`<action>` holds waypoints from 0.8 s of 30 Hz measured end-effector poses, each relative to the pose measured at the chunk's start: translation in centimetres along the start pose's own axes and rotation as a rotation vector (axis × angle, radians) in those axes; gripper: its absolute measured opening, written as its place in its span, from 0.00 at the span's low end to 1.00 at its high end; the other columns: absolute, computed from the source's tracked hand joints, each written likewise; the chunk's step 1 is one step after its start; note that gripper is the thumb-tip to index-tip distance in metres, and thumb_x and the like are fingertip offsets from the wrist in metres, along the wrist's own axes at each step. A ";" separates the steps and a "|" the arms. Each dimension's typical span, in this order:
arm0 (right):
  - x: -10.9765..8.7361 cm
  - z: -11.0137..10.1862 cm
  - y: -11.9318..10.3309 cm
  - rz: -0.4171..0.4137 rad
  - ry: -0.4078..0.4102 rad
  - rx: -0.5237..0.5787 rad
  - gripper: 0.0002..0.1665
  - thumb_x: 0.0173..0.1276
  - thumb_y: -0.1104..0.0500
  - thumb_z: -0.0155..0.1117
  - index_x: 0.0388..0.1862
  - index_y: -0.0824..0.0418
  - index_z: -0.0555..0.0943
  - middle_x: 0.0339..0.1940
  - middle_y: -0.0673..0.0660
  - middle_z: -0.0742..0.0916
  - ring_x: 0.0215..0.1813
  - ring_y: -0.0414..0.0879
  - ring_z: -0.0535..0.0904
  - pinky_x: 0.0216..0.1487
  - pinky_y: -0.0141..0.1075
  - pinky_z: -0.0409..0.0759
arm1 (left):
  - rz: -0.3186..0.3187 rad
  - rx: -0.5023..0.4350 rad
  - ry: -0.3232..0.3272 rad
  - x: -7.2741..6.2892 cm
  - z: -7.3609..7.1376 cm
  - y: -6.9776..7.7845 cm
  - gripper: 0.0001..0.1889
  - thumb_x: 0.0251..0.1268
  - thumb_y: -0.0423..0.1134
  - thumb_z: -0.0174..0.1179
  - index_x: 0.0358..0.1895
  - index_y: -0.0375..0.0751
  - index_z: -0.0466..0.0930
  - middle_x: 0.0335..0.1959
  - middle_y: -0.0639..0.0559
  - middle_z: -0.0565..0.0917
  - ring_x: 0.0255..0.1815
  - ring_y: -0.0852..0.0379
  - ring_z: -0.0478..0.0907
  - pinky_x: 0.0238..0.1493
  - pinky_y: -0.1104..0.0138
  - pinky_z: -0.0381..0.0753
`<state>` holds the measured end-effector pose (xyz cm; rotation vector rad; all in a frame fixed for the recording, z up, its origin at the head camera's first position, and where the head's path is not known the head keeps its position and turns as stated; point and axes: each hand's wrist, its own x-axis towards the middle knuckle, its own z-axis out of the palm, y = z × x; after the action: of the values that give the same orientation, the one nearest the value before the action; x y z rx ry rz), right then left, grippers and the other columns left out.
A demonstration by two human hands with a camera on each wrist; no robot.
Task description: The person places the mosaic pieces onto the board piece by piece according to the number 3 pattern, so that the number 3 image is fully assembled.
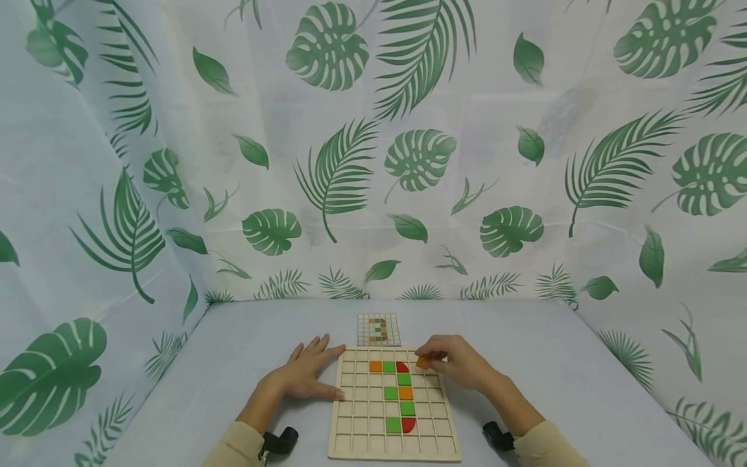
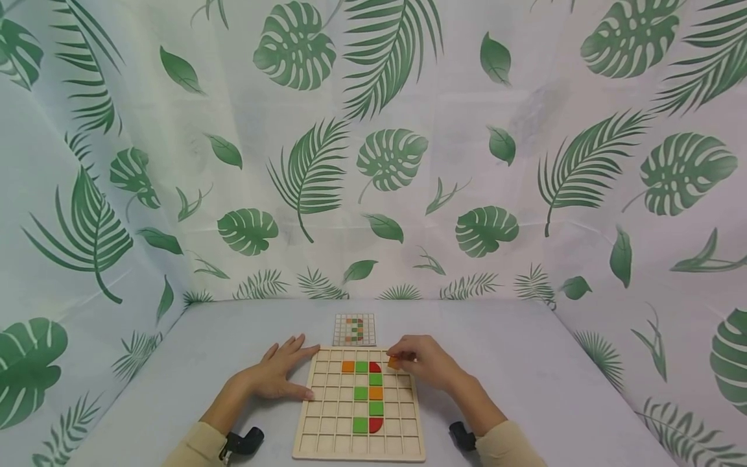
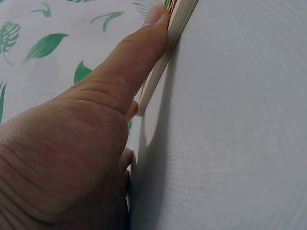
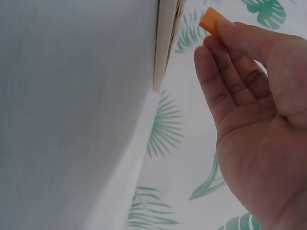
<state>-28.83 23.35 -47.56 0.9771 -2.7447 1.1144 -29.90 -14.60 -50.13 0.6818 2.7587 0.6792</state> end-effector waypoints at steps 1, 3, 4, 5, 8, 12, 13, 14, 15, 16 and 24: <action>0.1 0.1 -0.1 -0.007 0.000 0.002 0.15 0.69 0.69 0.70 0.53 0.61 0.89 0.42 0.46 0.90 0.40 0.36 0.81 0.44 0.30 0.85 | -0.002 -0.001 -0.001 0.0 0.0 0.0 0.56 0.50 0.74 0.71 0.82 0.59 0.60 0.87 0.37 0.47 0.88 0.35 0.40 0.83 0.35 0.35; 0.3 0.3 -0.2 -0.024 -0.001 0.007 0.15 0.69 0.69 0.70 0.53 0.62 0.89 0.42 0.47 0.90 0.39 0.36 0.80 0.44 0.30 0.85 | -0.006 0.000 -0.002 0.0 -0.1 0.0 0.56 0.50 0.74 0.71 0.82 0.59 0.61 0.87 0.37 0.48 0.88 0.36 0.40 0.83 0.35 0.35; 0.5 0.4 -0.2 -0.036 0.000 0.007 0.15 0.68 0.69 0.71 0.53 0.62 0.89 0.41 0.47 0.90 0.39 0.36 0.80 0.44 0.30 0.85 | -0.007 0.001 -0.003 0.1 -0.1 0.0 0.56 0.50 0.74 0.71 0.82 0.59 0.61 0.87 0.37 0.47 0.88 0.36 0.40 0.83 0.35 0.35; 0.7 0.6 -0.3 -0.045 -0.001 0.009 0.14 0.68 0.69 0.71 0.52 0.62 0.89 0.41 0.48 0.90 0.39 0.36 0.80 0.43 0.30 0.85 | -0.006 0.001 -0.003 0.1 -0.1 0.0 0.56 0.50 0.74 0.71 0.82 0.59 0.60 0.87 0.37 0.47 0.88 0.36 0.40 0.83 0.35 0.35; 1.3 1.3 -0.3 -0.076 -0.006 0.020 0.14 0.68 0.69 0.71 0.51 0.62 0.89 0.41 0.49 0.90 0.39 0.35 0.80 0.43 0.30 0.85 | 0.002 0.009 -0.001 0.0 -0.3 0.2 0.55 0.51 0.73 0.72 0.82 0.58 0.61 0.86 0.36 0.48 0.87 0.35 0.41 0.83 0.34 0.36; 2.2 2.2 -0.8 -0.101 -0.020 0.047 0.13 0.68 0.68 0.72 0.51 0.62 0.89 0.42 0.50 0.91 0.40 0.36 0.82 0.44 0.30 0.85 | 0.008 0.009 -0.006 -0.2 -0.3 0.2 0.55 0.51 0.73 0.71 0.82 0.59 0.60 0.86 0.37 0.48 0.87 0.35 0.41 0.83 0.34 0.36; 2.4 2.4 -0.9 -0.107 -0.022 0.052 0.13 0.69 0.68 0.72 0.51 0.62 0.89 0.42 0.50 0.92 0.41 0.36 0.83 0.45 0.30 0.86 | 0.011 0.006 -0.006 -0.2 -0.3 0.1 0.55 0.51 0.73 0.71 0.82 0.58 0.60 0.86 0.36 0.48 0.87 0.34 0.41 0.83 0.34 0.36; 2.5 2.6 -1.0 -0.114 -0.022 0.055 0.12 0.69 0.68 0.71 0.51 0.62 0.89 0.42 0.50 0.92 0.41 0.36 0.83 0.45 0.31 0.86 | 0.013 0.003 -0.007 -0.2 -0.2 0.1 0.55 0.51 0.73 0.71 0.82 0.59 0.60 0.86 0.36 0.48 0.87 0.34 0.41 0.83 0.34 0.36; 2.7 2.8 -1.1 -0.119 -0.022 0.053 0.12 0.69 0.67 0.71 0.51 0.62 0.89 0.42 0.49 0.91 0.41 0.36 0.83 0.45 0.31 0.86 | 0.015 0.003 -0.007 -0.1 -0.2 0.0 0.56 0.51 0.73 0.71 0.82 0.58 0.60 0.86 0.36 0.48 0.87 0.34 0.40 0.83 0.34 0.35; 2.9 2.9 -1.3 -0.124 -0.023 0.058 0.12 0.69 0.67 0.71 0.50 0.62 0.89 0.42 0.49 0.92 0.41 0.36 0.83 0.45 0.31 0.86 | 0.017 0.002 -0.006 -0.1 -0.2 0.0 0.56 0.51 0.73 0.71 0.82 0.58 0.60 0.86 0.37 0.48 0.87 0.34 0.41 0.83 0.34 0.35; 3.2 3.5 -2.1 -0.094 -0.068 0.103 0.11 0.69 0.64 0.73 0.48 0.58 0.90 0.43 0.49 0.93 0.41 0.36 0.85 0.45 0.30 0.86 | 0.021 0.002 0.000 -0.1 -0.2 0.1 0.56 0.50 0.73 0.71 0.82 0.57 0.60 0.86 0.35 0.48 0.87 0.34 0.41 0.83 0.34 0.36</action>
<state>-29.52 18.26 -48.10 1.1641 -2.6834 1.2410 -29.80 -14.68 -49.95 0.7123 2.7569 0.6806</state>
